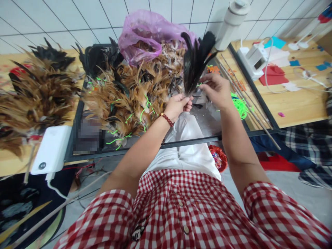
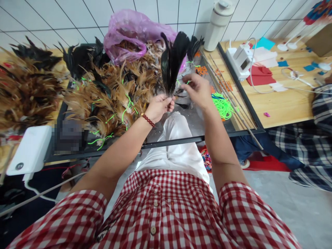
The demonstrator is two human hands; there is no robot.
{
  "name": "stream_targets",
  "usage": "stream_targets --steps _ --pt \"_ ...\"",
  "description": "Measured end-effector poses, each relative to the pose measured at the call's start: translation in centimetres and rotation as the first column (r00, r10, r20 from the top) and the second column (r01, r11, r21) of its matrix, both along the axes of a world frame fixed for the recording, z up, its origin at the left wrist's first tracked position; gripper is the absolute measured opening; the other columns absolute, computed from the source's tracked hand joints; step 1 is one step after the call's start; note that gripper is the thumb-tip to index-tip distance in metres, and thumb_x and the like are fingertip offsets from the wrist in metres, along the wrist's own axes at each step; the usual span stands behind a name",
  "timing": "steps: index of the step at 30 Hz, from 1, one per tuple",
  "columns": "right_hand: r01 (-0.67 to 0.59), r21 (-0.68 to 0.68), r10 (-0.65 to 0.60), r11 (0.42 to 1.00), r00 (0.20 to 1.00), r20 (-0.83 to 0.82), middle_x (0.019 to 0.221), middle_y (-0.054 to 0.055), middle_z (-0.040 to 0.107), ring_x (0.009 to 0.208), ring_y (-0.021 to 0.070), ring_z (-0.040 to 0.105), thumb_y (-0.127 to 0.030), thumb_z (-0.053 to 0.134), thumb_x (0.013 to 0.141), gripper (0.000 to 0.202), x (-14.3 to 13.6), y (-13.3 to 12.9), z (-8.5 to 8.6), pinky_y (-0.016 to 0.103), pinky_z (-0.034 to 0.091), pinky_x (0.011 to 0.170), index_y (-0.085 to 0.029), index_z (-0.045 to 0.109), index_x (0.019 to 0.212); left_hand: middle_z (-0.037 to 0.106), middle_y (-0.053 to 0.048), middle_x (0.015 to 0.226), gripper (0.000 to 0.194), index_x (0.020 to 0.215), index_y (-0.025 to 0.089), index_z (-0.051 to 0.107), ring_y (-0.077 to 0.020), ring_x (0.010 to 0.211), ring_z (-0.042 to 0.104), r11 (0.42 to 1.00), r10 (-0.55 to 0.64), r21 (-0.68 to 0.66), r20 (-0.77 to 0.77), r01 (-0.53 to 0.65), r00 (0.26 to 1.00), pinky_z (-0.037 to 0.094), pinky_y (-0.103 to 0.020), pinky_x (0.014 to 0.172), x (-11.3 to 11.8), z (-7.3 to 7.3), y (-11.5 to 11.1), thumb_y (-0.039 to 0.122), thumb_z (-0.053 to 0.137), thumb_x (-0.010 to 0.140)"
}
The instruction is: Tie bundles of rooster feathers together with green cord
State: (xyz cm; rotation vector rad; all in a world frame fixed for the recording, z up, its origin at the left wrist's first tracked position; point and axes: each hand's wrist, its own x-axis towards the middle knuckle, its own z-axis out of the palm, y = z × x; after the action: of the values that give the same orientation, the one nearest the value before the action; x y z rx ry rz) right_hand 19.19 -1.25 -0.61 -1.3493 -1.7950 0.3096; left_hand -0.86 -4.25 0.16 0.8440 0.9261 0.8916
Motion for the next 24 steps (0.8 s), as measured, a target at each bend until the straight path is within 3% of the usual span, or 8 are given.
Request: stream_targets --steps 2,4,9,11,14,18,21,24 --pt "0.173 -0.053 -0.169 0.984 0.984 0.062 0.087 0.006 0.071 0.085 0.0219 0.066 -0.045 0.071 0.088 0.024 1.6 0.3 -0.2 0.040 0.056 0.082 -0.022 0.074 0.095 0.060 0.005 0.058 0.014 0.082 0.013 0.062 -0.0029 0.047 0.055 0.999 0.035 -0.004 0.035 -0.035 0.999 0.044 -0.015 0.052 0.1 -0.2 0.1 0.010 0.060 0.097" --pt "0.287 -0.135 -0.263 0.948 0.950 0.169 0.080 0.007 0.070 0.089 0.0252 0.067 -0.045 0.075 0.084 0.024 2.7 0.4 -0.3 0.043 0.056 0.085 -0.022 0.074 0.088 0.061 0.005 0.059 0.015 0.083 0.013 0.061 -0.0031 0.048 0.056 0.998 0.065 -0.014 0.059 -0.064 0.996 0.045 -0.015 0.052 0.2 -0.4 0.2 0.011 0.058 0.098" --pt "0.412 -0.340 -0.295 0.845 0.891 0.346 0.063 0.006 0.063 0.084 0.0287 0.069 -0.040 0.084 0.071 0.026 2.5 -0.1 0.0 0.043 0.056 0.080 -0.020 0.068 0.068 0.060 0.006 0.060 0.018 0.085 0.014 0.062 -0.0033 0.049 0.056 0.994 0.100 -0.043 0.074 -0.097 0.992 0.045 -0.016 0.054 0.2 -0.3 0.2 0.010 0.054 0.100" --pt "0.371 -0.376 -0.281 0.849 0.920 0.273 0.058 0.003 0.059 0.078 0.0261 0.069 -0.037 0.082 0.074 0.026 1.8 -0.4 0.6 0.040 0.056 0.076 -0.019 0.065 0.065 0.061 0.005 0.061 0.016 0.085 0.014 0.062 -0.0036 0.050 0.058 0.992 0.115 -0.058 0.069 -0.111 0.991 0.047 -0.016 0.056 0.2 -0.2 0.1 0.013 0.056 0.100" --pt "0.226 -0.435 -0.279 0.871 0.958 -0.061 0.056 0.000 0.058 0.068 0.0194 0.067 -0.035 0.076 0.082 0.026 0.8 -0.6 1.5 0.033 0.057 0.068 -0.020 0.060 0.068 0.068 0.002 0.069 0.012 0.087 0.014 0.063 -0.0051 0.058 0.065 0.988 0.140 -0.080 0.065 -0.134 0.988 0.054 -0.018 0.068 0.3 -0.3 0.1 0.019 0.062 0.098" --pt "-0.090 -0.464 -0.178 0.881 0.846 -0.503 0.066 -0.002 0.065 0.067 0.0152 0.070 -0.028 0.086 0.073 0.032 -1.1 -1.0 2.0 0.027 0.059 0.063 -0.021 0.055 0.079 0.076 -0.004 0.085 0.011 0.097 0.014 0.065 -0.0086 0.074 0.074 0.983 0.157 -0.107 0.044 -0.151 0.987 0.059 -0.024 0.085 0.4 -0.4 0.1 0.025 0.063 0.098" --pt "-0.236 -0.416 -0.093 0.878 0.769 -0.633 0.069 -0.002 0.067 0.069 0.0147 0.071 -0.026 0.092 0.066 0.040 -2.6 -1.1 1.8 0.025 0.061 0.064 -0.021 0.056 0.083 0.076 -0.004 0.085 0.012 0.098 0.015 0.065 -0.0102 0.075 0.075 0.983 0.150 -0.111 0.005 -0.148 0.989 0.060 -0.025 0.085 0.5 -0.3 0.1 0.027 0.064 0.098" --pt "-0.256 -0.356 -0.044 0.899 0.755 -0.654 0.069 -0.001 0.068 0.066 0.0149 0.071 -0.031 0.092 0.066 0.040 -3.9 -1.3 1.4 0.026 0.062 0.063 -0.021 0.058 0.083 0.072 0.000 0.073 0.011 0.094 0.015 0.062 -0.0084 0.065 0.071 0.988 0.109 -0.101 -0.045 -0.113 0.993 0.059 -0.021 0.075 0.5 -0.1 0.0 0.026 0.064 0.098"
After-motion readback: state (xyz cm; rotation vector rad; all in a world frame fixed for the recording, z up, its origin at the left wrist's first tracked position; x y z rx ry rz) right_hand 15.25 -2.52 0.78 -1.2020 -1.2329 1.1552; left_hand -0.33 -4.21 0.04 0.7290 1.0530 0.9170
